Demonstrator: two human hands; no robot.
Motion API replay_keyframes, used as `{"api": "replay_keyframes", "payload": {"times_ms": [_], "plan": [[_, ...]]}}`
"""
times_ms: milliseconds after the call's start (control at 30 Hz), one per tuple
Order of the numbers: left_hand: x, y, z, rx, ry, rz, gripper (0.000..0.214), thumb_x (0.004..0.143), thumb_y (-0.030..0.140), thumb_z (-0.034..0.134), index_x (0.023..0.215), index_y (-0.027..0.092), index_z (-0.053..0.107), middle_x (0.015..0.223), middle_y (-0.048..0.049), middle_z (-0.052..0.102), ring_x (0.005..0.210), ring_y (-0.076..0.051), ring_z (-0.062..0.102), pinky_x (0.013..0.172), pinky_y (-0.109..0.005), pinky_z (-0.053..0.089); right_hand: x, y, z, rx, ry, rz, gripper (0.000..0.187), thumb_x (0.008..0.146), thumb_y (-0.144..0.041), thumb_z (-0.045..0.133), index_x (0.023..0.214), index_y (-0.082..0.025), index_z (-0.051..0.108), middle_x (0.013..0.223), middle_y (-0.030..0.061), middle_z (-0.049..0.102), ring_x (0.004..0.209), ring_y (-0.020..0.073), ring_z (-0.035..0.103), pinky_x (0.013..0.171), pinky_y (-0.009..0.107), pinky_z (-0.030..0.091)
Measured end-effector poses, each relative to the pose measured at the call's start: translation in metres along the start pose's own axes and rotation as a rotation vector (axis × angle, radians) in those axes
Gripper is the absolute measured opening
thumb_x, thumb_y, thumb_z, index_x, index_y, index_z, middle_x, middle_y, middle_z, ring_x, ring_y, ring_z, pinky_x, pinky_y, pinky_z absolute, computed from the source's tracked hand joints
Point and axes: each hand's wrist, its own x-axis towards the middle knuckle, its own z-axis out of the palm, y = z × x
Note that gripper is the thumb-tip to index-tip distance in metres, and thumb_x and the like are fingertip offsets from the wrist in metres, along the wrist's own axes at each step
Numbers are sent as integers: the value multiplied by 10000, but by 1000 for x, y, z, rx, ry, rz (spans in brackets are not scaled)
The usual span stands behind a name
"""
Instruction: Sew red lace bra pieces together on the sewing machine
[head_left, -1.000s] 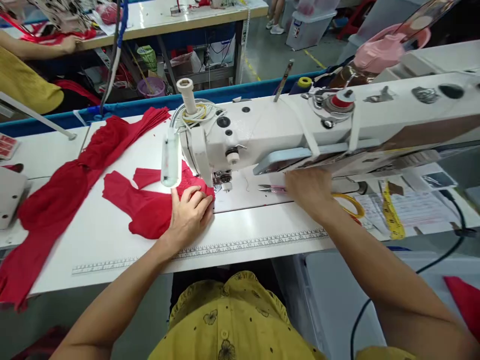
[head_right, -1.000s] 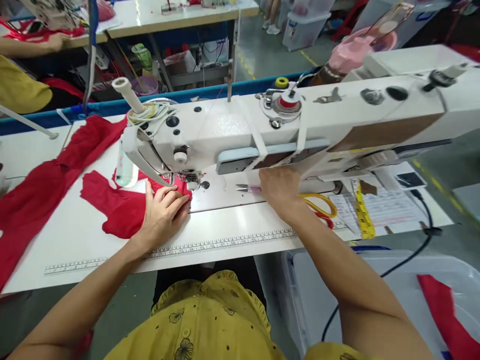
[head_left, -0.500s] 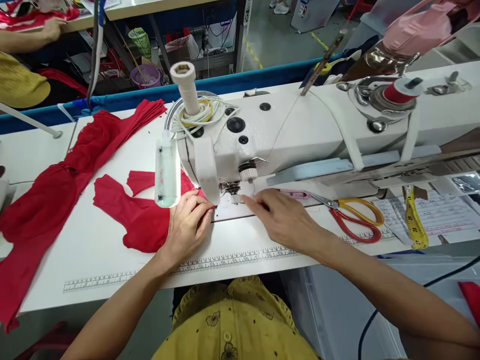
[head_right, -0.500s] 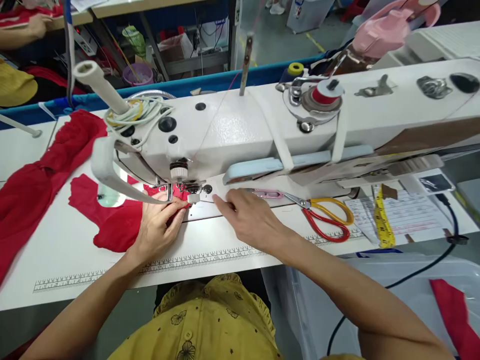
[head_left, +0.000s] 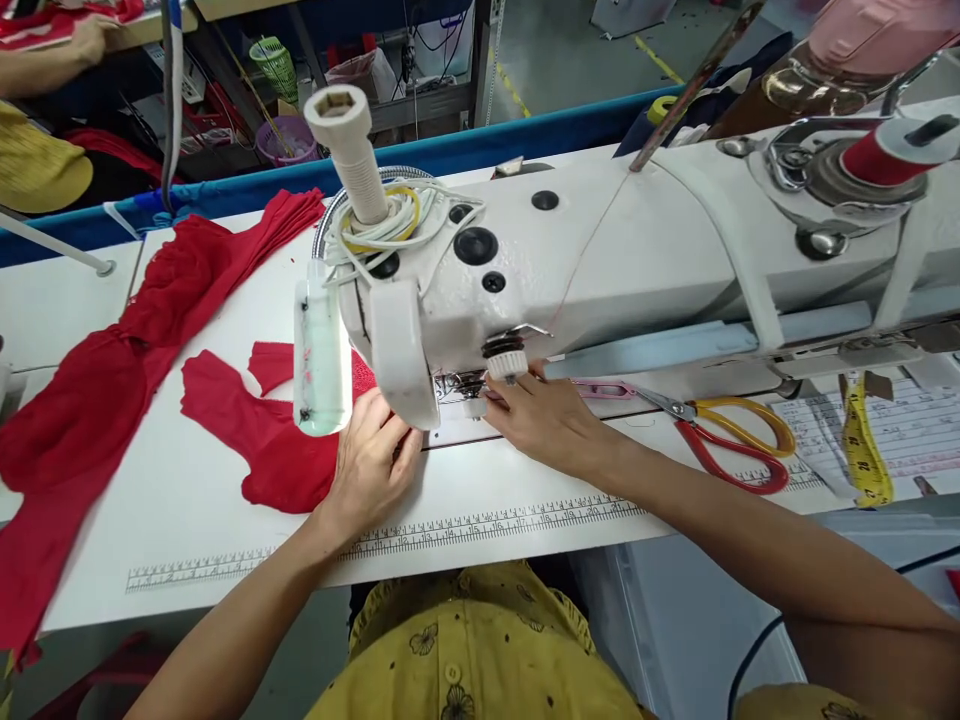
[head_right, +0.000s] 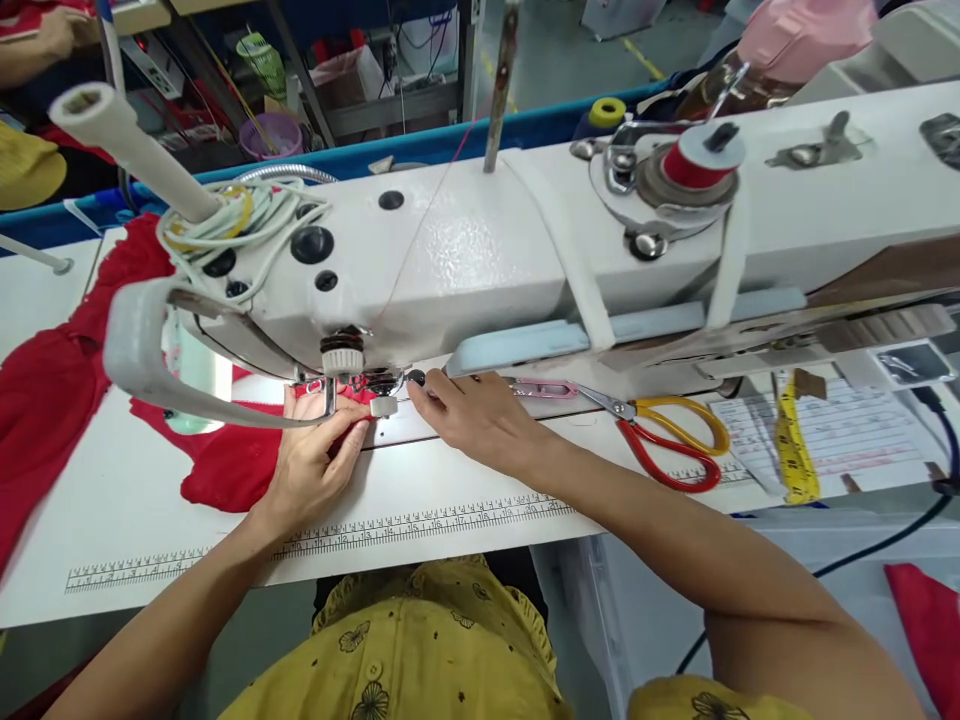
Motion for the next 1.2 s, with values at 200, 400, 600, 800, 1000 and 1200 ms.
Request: {"api": "replay_keyframes", "payload": {"times_ms": [200, 400, 600, 800, 1000, 1200], "plan": [[-4, -3, 3, 52, -5, -16, 172, 971, 186, 530, 1019, 223, 691, 968, -54, 688, 981, -236, 599, 895, -403, 394, 3, 1, -2, -34, 23, -28, 293, 916, -7, 465, 1066, -170, 657, 896, 36, 690, 633, 150, 501, 579, 338, 212], [-4, 2, 3, 264, -10, 81, 131, 913, 187, 587, 1014, 204, 668, 951, -72, 710, 930, -264, 617, 926, -467, 371, 1, -1, -3, -27, 48, -30, 315, 923, -17, 461, 1122, -161, 658, 912, 47, 688, 685, 156, 505, 561, 340, 178], [-3, 5, 3, 352, 84, 193, 209, 842, 110, 629, 1018, 219, 651, 941, -54, 732, 1012, -294, 631, 950, -501, 386, -1, -3, -1, -50, 100, -26, 305, 941, -66, 479, 1162, -168, 662, 917, 63, 683, 743, 166, 520, 565, 333, 191], [-1, 4, 2, 352, 99, 234, 293, 819, 44, 612, 1034, 239, 648, 873, -34, 717, 971, -259, 630, 958, -500, 428, -1, -1, -3, 61, 32, -6, 456, 853, 20, 448, 1217, -167, 651, 941, 76, 686, 753, 173, 541, 583, 321, 260], [-2, 3, 1, 349, 47, 222, 265, 802, 27, 610, 990, 211, 641, 859, -48, 689, 909, -251, 574, 966, -505, 383, 0, -1, -5, 56, -11, -10, 477, 827, 39, 446, 1201, -170, 657, 931, 68, 691, 633, 142, 496, 542, 315, 240], [1, 5, 0, 363, 42, 229, 216, 853, 65, 591, 997, 213, 652, 852, -54, 680, 874, -241, 561, 940, -496, 359, 0, -1, -6, 93, -32, 5, 487, 828, 67, 409, 1165, -181, 659, 829, 39, 669, 614, 139, 482, 529, 323, 195]]}}
